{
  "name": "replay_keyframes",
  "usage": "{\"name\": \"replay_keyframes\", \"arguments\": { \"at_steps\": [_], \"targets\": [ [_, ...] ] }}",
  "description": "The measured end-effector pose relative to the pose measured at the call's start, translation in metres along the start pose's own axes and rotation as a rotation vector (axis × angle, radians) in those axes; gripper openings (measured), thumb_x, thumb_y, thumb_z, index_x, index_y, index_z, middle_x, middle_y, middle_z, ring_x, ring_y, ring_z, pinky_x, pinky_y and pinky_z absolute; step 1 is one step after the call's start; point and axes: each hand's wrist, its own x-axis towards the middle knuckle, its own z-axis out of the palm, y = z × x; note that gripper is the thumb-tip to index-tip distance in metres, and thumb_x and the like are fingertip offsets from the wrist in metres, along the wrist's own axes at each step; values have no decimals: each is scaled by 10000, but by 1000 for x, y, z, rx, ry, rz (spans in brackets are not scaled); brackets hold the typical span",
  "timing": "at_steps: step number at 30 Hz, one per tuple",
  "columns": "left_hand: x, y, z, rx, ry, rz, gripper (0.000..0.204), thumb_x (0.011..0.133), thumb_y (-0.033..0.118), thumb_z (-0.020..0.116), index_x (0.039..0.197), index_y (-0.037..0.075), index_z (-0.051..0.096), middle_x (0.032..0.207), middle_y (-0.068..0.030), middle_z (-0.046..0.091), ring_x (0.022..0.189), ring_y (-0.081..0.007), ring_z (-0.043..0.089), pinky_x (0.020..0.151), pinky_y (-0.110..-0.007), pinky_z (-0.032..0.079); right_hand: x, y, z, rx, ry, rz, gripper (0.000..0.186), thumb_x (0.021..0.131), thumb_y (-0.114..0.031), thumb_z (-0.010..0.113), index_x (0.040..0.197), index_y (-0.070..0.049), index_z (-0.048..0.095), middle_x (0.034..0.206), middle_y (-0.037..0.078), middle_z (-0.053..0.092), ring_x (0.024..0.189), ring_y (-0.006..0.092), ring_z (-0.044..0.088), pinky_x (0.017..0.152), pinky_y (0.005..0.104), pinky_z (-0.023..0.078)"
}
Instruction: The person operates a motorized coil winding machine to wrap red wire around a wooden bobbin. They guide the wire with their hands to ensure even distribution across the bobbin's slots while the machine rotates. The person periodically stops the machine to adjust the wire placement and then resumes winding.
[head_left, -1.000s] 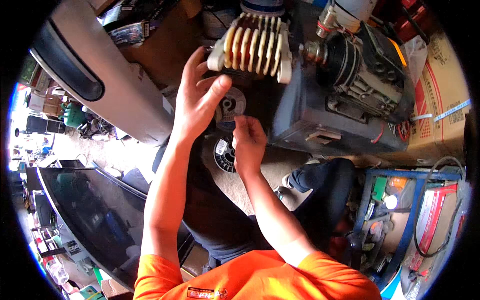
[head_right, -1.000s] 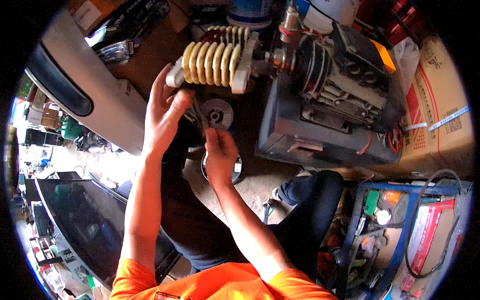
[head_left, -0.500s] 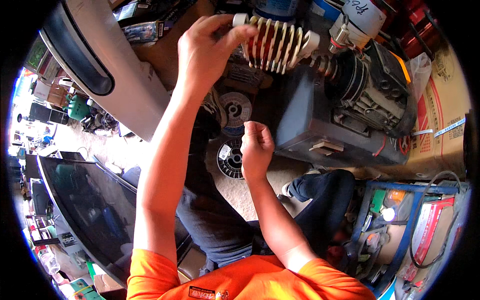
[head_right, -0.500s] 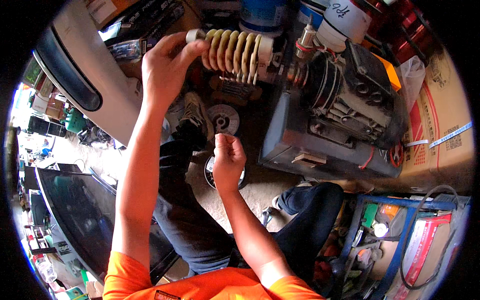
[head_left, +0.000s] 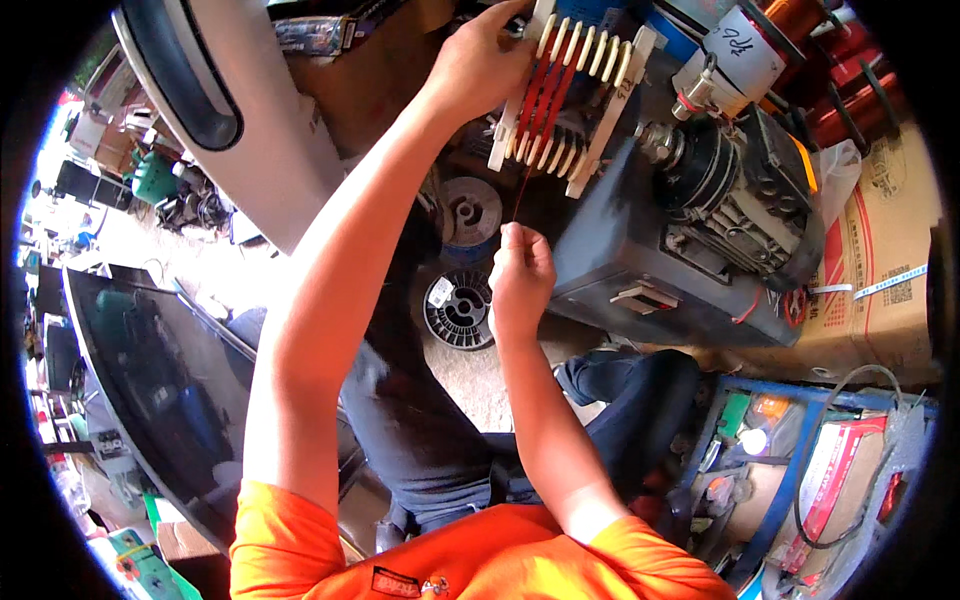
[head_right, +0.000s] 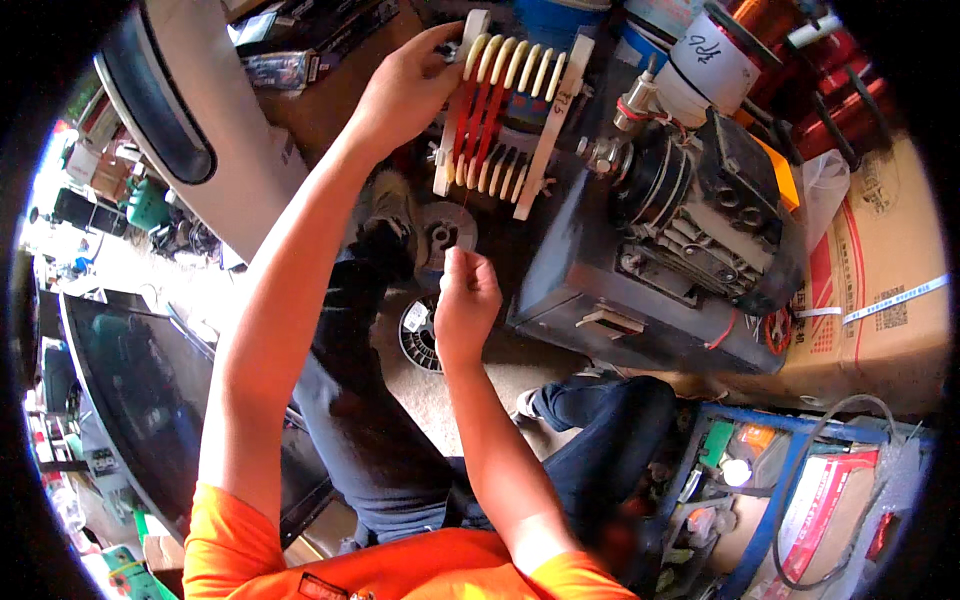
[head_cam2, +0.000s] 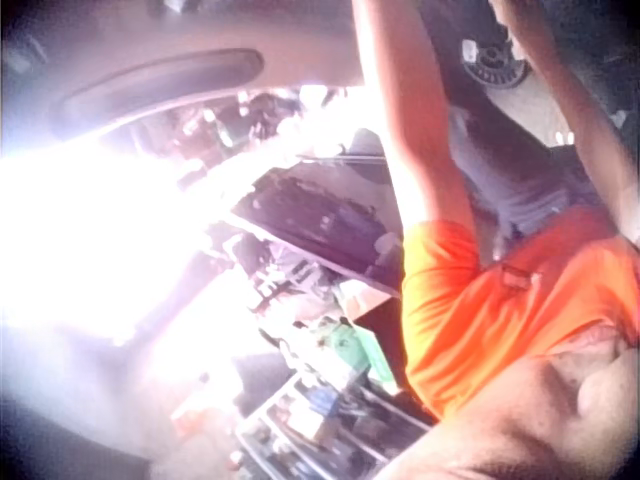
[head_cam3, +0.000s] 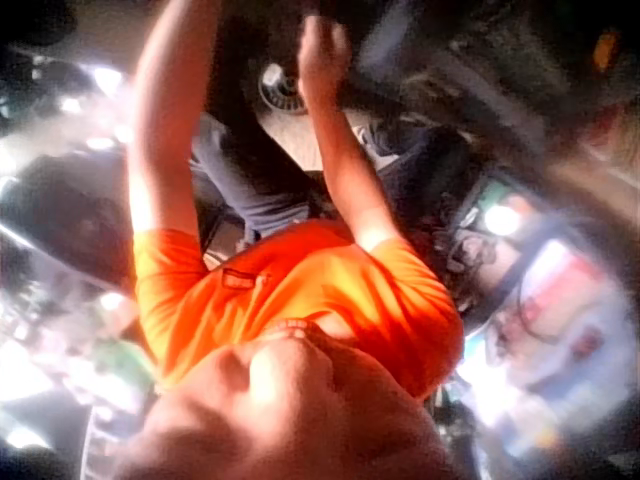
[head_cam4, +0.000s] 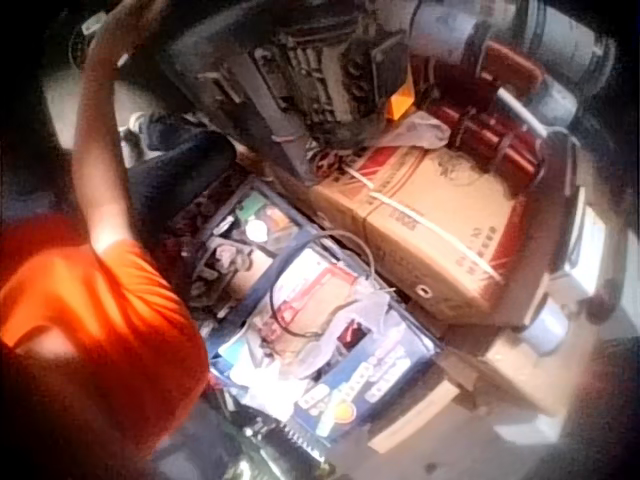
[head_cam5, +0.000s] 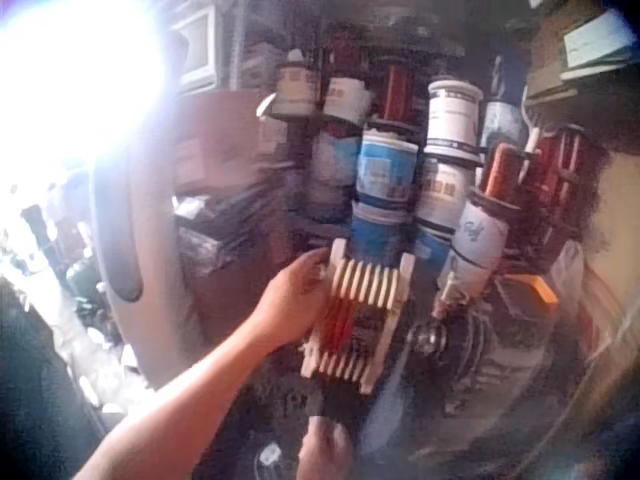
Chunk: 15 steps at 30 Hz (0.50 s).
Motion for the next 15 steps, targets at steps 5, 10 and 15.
{"name": "replay_keyframes", "arguments": {
  "at_steps": [5,10,15],
  "targets": [
    [0,-15,11,-158,-75,-36,520,835,37,494,1345,55,396,836,-134,657,749,-224,627,695,-324,495,7,-1,-3,-58,-27,-23,225,898,-221,599,813,-15,576,652,-55,473,580,38,401,513,216,337],
    [-6,-12,23,-270,-161,-23,449,868,34,532,1310,26,452,764,-68,623,674,-107,564,601,-268,480,10,1,-11,-33,-37,-125,189,904,-189,597,855,-6,602,692,-43,529,622,34,437,539,212,361],
    [0,-19,-1,-239,-232,-19,363,888,61,567,1238,-16,514,928,-63,646,814,-107,584,709,-259,497,-9,-4,1,28,-113,-148,186,905,-169,599,845,7,597,688,-34,551,612,42,448,549,224,376]
  ]
}}
